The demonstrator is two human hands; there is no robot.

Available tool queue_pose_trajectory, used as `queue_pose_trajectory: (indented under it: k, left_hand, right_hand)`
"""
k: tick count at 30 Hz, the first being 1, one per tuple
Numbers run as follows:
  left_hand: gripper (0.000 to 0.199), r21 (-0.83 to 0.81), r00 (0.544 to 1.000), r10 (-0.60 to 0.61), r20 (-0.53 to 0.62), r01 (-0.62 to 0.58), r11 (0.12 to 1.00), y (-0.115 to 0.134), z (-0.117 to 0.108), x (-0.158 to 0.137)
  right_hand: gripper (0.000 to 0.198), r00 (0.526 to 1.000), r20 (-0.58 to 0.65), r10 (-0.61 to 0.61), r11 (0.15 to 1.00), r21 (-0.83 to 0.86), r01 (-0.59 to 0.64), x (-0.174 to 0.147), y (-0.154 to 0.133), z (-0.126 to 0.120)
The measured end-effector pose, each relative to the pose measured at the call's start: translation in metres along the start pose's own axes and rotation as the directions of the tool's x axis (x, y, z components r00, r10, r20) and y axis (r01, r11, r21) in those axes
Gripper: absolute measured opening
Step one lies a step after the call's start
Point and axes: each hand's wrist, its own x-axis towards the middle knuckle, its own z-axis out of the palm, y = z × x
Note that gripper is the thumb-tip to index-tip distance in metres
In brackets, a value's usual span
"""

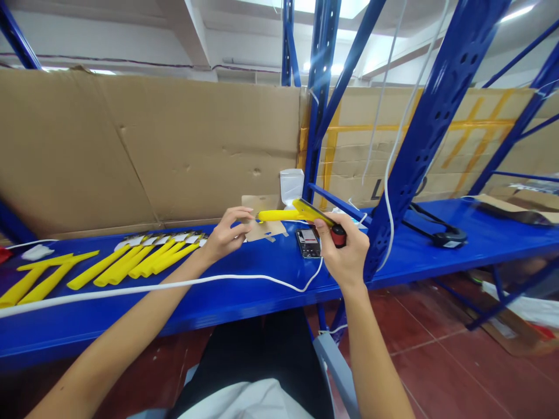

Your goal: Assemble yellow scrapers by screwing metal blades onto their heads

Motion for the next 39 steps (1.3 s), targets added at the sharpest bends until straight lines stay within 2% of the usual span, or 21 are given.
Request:
queue_pose_trajectory:
  k: [3, 9, 12, 15, 17, 20, 23, 24, 26, 28, 30, 33, 35, 37, 39]
  left_hand:
    - [0.014, -0.035, 1.000, -0.009, 0.017, 0.010, 0.999, 0.004, 0.002, -0.001]
    - [0.018, -0.056, 0.999, 0.049, -0.023, -0.050, 0.997, 0.007, 0.007, 0.000]
    - [0.016, -0.112, 1.000, 0.013, -0.017, -0.015, 0.994, 0.015, 0.009, 0.002]
    - [0.010, -0.151, 0.999, -0.043, 0.019, 0.046, 0.987, 0.027, 0.010, 0.003]
    - [0.005, -0.158, 0.998, -0.055, 0.005, 0.055, 0.986, 0.034, 0.011, 0.003]
    - [0.004, -0.149, 0.997, -0.027, -0.078, 0.016, 0.989, 0.042, 0.015, 0.003]
    - [0.009, -0.114, 0.984, 0.013, -0.176, -0.034, 0.993, 0.046, 0.024, 0.003]
    - [0.013, -0.125, 0.976, -0.004, -0.217, -0.024, 0.992, 0.047, 0.028, 0.003]
    - [0.035, -0.223, 0.951, -0.122, -0.284, 0.058, 0.973, 0.047, 0.035, 0.004]
    - [0.062, -0.392, 0.912, -0.321, -0.255, 0.206, 0.897, 0.047, 0.042, 0.006]
    - [0.069, -0.537, 0.866, -0.491, -0.091, 0.373, 0.757, 0.048, 0.047, 0.007]
    - [0.061, -0.627, 0.754, -0.594, 0.280, 0.612, 0.481, 0.055, 0.050, 0.008]
    - [0.065, -0.642, 0.664, -0.611, 0.432, 0.702, 0.308, 0.061, 0.052, 0.008]
    - [0.067, -0.676, 0.608, -0.653, 0.452, 0.711, 0.193, 0.067, 0.055, 0.009]
    - [0.068, -0.715, 0.577, -0.703, 0.417, 0.685, 0.138, 0.069, 0.058, 0.010]
  right_hand:
    - [0.033, 0.999, 0.039, -0.006, 1.000, 0.018, 0.005, 0.000, 0.002, -0.001]
    - [0.027, 0.993, 0.111, -0.032, 0.998, 0.064, 0.025, 0.001, 0.001, -0.002]
    - [0.024, 0.987, 0.148, -0.060, 0.997, 0.052, 0.053, 0.001, -0.003, -0.001]
    - [0.023, 0.979, 0.196, -0.049, 0.998, 0.034, 0.043, 0.001, -0.009, 0.002]
    - [0.023, 0.977, 0.208, -0.044, 0.997, 0.068, 0.031, 0.002, -0.012, 0.004]
    - [0.025, 0.968, 0.249, 0.002, 0.988, 0.151, -0.041, 0.003, -0.014, 0.008]
    - [0.032, 0.924, 0.362, 0.123, 0.955, 0.209, -0.209, 0.002, -0.017, 0.011]
    - [0.035, 0.905, 0.394, 0.157, 0.941, 0.219, -0.258, 0.002, -0.018, 0.012]
    - [0.038, 0.887, 0.419, 0.194, 0.923, 0.228, -0.310, 0.001, -0.021, 0.014]
    - [0.037, 0.889, 0.409, 0.207, 0.919, 0.229, -0.320, -0.001, -0.023, 0.017]
    - [0.036, 0.900, 0.377, 0.220, 0.917, 0.234, -0.322, -0.002, -0.025, 0.019]
    - [0.035, 0.899, 0.360, 0.249, 0.909, 0.234, -0.346, -0.002, -0.025, 0.021]
    - [0.037, 0.886, 0.373, 0.275, 0.903, 0.217, -0.371, -0.002, -0.023, 0.022]
    - [0.040, 0.876, 0.387, 0.288, 0.903, 0.193, -0.383, -0.001, -0.021, 0.023]
    - [0.043, 0.872, 0.396, 0.289, 0.909, 0.171, -0.379, 0.000, -0.020, 0.024]
